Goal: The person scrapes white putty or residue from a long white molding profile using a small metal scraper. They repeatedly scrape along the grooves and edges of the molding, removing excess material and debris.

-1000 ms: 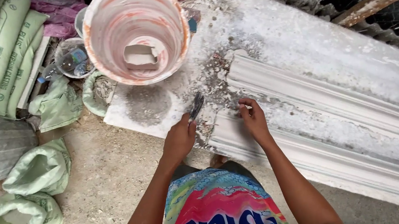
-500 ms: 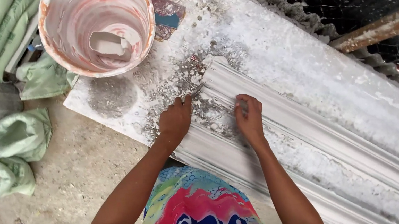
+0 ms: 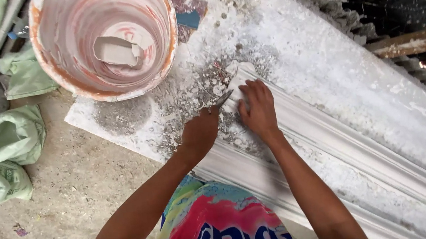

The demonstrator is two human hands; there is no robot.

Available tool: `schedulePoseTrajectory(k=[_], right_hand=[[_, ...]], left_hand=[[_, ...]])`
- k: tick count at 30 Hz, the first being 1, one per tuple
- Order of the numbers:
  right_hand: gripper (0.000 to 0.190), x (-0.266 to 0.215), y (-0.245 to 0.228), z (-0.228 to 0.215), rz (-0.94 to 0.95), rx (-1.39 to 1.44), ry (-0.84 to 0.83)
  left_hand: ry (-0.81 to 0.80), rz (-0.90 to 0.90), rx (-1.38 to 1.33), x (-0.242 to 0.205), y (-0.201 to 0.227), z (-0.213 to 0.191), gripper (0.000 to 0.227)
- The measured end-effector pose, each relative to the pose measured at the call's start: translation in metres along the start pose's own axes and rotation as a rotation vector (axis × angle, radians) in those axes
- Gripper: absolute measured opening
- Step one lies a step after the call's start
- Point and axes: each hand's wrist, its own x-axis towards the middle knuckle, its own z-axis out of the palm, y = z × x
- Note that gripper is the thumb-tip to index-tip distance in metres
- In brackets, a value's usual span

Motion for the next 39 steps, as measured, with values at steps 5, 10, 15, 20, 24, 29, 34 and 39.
schedulePoseTrajectory(k=[5,10,15,20,24,29,34,39], right_hand=[[0.036,0.019,0.004,0.007,0.022,0.01,-0.035],[0.041,0.059,-0.005,-0.008,0.069,0.032,-0.134],[0.029,0.097,-0.005,-0.001,0.101,-0.159,-0.414],[0.042,0.122,-0.029,0.001,0.24,-0.222,-0.658],[0.053,0.124,-0.015,0.021,0.374,0.112,-0.677],[0.037,0.088,-0.004,0.01,0.623,0.491,-0.432],[0.031,0.047,0.011,0.017,0.711,0.679,-0.171],[0.025,0.035,0.003,-0.004,0.623,0.727,-0.069]], left_hand=[[-0.021,0.017,-0.102,0.033,-0.001,0.01,0.026],[-0.09,0.089,-0.262,0.048,-0.018,-0.007,0.027],[-0.204,0.047,-0.583,0.041,-0.046,-0.021,0.047],[-0.205,0.002,-0.468,0.006,-0.044,-0.001,0.05],[-0.116,0.015,-0.308,-0.004,-0.04,0.0,0.042],[-0.076,0.079,-0.144,0.004,-0.049,0.0,0.037],[-0.046,0.146,-0.048,0.024,-0.051,-0.006,0.038],[-0.14,0.194,-0.083,0.036,-0.046,-0.034,0.039]])
